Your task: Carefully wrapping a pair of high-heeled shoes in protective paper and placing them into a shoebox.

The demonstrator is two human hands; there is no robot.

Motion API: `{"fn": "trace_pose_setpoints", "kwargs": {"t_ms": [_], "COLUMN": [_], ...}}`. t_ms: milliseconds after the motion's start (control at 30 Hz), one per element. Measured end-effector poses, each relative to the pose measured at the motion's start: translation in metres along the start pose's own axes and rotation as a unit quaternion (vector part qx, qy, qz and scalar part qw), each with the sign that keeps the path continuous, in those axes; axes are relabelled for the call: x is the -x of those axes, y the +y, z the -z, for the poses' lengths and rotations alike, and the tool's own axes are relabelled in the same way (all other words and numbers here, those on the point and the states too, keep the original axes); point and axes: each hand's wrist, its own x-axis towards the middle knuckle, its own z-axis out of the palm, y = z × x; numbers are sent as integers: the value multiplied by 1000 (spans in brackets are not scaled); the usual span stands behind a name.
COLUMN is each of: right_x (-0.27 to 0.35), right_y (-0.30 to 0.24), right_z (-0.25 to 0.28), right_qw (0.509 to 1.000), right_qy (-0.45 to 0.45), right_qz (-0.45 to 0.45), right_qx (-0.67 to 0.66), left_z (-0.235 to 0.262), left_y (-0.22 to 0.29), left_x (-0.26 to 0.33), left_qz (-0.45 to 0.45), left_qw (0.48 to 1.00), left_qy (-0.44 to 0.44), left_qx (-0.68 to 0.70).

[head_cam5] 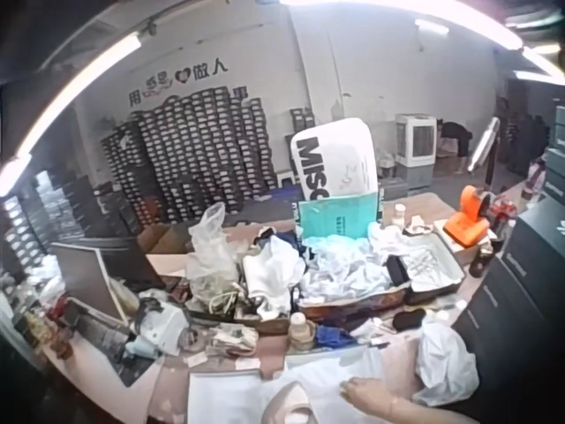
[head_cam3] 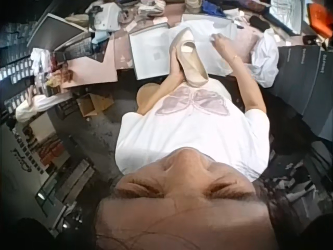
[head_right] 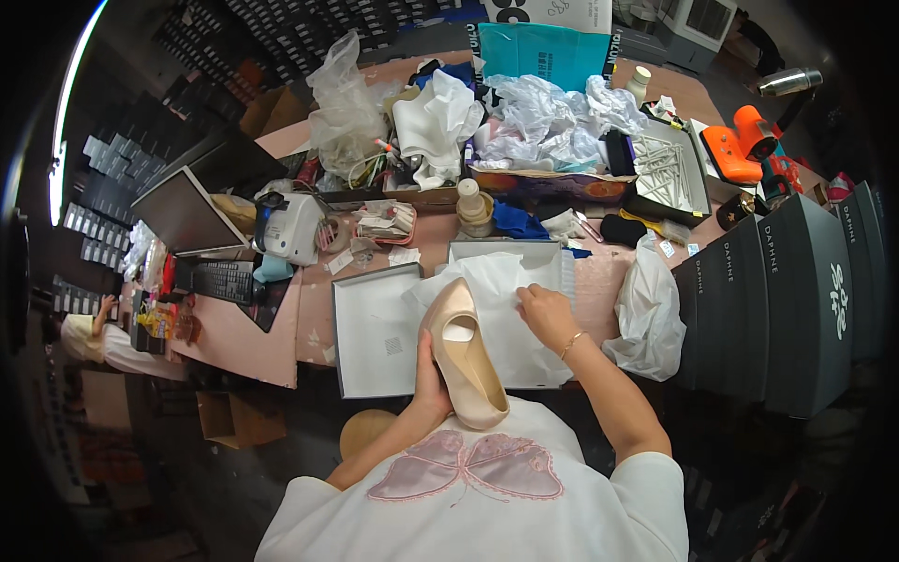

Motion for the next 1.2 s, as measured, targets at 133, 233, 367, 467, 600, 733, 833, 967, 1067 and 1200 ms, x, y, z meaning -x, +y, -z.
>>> {"fn": "trace_pose_setpoints", "kwargs": {"t_ms": [133,233,367,467,600,733,833,967,1067,1200], "right_x": [-16,-16,-9,10,21,-6,-36,-46,-31,0], "right_y": [-75,-84,-78,-70,-35,-70,-101,-103,-94,-112], "right_z": [41,23,16,55,83,77,67,98,126,137], "right_qw": [991,973,981,993,997,629,175,266,448,463], "right_qy": [-73,-182,-129,-73,-23,-49,5,70,18,-139], "right_qz": [56,142,146,86,-62,-282,-375,-297,-233,-161], "right_qx": [-102,19,8,-37,-40,-723,-910,-914,-863,-860], "left_z": [-1,0,-1,-5,-6,-9,-2,-17,-30,-49], "left_y": [-6,-19,-23,-16,0,-8,-23,-20,24,56], "left_x": [-11,-8,-9,-15,-19,-24,-24,-15,12,32], "left_qz": [-14,8,3,-38,-53,-147,-374,-328,-487,-415], "left_qw": [1000,998,997,997,999,985,876,867,746,688], "left_qy": [-8,-6,27,15,-8,-37,-147,-137,-184,-370], "left_qx": [-24,-54,-73,-63,-5,-81,-268,-349,-415,-467]}}
